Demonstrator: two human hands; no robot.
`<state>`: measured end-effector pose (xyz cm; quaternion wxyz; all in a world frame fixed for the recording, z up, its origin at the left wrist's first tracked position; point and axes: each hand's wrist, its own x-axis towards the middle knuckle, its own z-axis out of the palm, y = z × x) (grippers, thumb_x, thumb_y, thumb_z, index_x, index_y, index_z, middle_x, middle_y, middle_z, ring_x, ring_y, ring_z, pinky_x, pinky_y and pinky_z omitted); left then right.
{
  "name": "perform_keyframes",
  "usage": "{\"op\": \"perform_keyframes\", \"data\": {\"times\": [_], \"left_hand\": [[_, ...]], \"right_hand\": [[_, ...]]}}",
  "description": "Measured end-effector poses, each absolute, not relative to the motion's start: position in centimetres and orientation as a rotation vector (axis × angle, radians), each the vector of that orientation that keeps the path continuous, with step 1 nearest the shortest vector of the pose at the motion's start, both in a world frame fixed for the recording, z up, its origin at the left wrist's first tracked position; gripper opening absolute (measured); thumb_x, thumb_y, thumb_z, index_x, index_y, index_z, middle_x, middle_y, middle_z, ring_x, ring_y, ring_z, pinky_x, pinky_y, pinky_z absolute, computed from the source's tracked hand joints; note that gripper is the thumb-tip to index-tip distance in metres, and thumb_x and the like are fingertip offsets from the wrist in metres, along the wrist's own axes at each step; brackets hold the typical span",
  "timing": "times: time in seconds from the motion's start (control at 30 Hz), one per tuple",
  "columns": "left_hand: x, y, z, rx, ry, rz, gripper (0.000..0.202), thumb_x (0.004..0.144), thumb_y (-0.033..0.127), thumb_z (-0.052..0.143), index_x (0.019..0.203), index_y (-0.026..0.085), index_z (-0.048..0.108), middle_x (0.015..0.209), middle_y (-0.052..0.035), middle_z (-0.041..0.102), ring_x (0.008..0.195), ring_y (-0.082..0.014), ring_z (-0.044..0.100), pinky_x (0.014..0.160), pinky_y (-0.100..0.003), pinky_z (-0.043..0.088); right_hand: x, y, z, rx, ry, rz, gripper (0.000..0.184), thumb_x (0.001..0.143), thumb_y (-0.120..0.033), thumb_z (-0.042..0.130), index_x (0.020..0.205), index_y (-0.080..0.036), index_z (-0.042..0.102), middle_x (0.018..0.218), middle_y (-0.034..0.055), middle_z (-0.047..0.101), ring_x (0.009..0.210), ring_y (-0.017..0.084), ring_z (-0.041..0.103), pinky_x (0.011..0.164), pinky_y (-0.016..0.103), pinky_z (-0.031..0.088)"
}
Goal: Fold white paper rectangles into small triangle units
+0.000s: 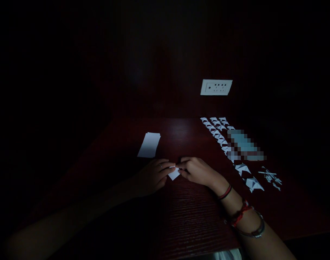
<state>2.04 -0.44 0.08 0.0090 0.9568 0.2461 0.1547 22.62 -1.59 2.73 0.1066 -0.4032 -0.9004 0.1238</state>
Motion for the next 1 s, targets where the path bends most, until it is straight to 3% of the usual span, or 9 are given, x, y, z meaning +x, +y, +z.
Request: {"op": "perform_keyframes", "data": {"times": [0.17, 0.6, 1.0], "left_hand": [[2.2, -0.6, 0.2, 2.997, 0.786, 0.47, 0.037, 0.079, 0.015, 0.039, 0.116, 0.018, 0.041, 0.118, -0.0027, 0.045, 0.105, -0.0197, 0.038, 0.087, -0.036, 0.032], [2.2, -0.8, 0.2, 2.946, 0.845, 0.462, 0.037, 0.077, 0.015, 0.042, 0.114, 0.018, 0.043, 0.119, -0.0013, 0.045, 0.102, -0.02, 0.038, 0.088, -0.036, 0.031], [2.2, -0.7, -0.1, 2.946, 0.806, 0.551, 0.035, 0.078, 0.014, 0.04, 0.113, 0.017, 0.043, 0.114, -0.0041, 0.046, 0.105, -0.0189, 0.038, 0.089, -0.035, 0.032]], "right_hand": [[22.3, -1.8, 3.1, -1.208, -2.69, 0.269, 0.028, 0.081, -0.018, 0.041, 0.103, -0.022, 0.058, 0.088, 0.0044, 0.057, 0.079, 0.014, 0.055, 0.072, 0.024, 0.039], [23.0, -2.9, 4.7, -1.266, -2.796, 0.261, 0.023, 0.074, -0.014, 0.046, 0.084, -0.02, 0.066, 0.076, 0.0037, 0.063, 0.069, 0.013, 0.057, 0.062, 0.022, 0.037], [23.0, -1.7, 3.4, -1.21, -2.681, 0.272, 0.033, 0.08, -0.018, 0.043, 0.111, -0.025, 0.053, 0.099, 0.0037, 0.06, 0.087, 0.015, 0.056, 0.075, 0.025, 0.041]]}}
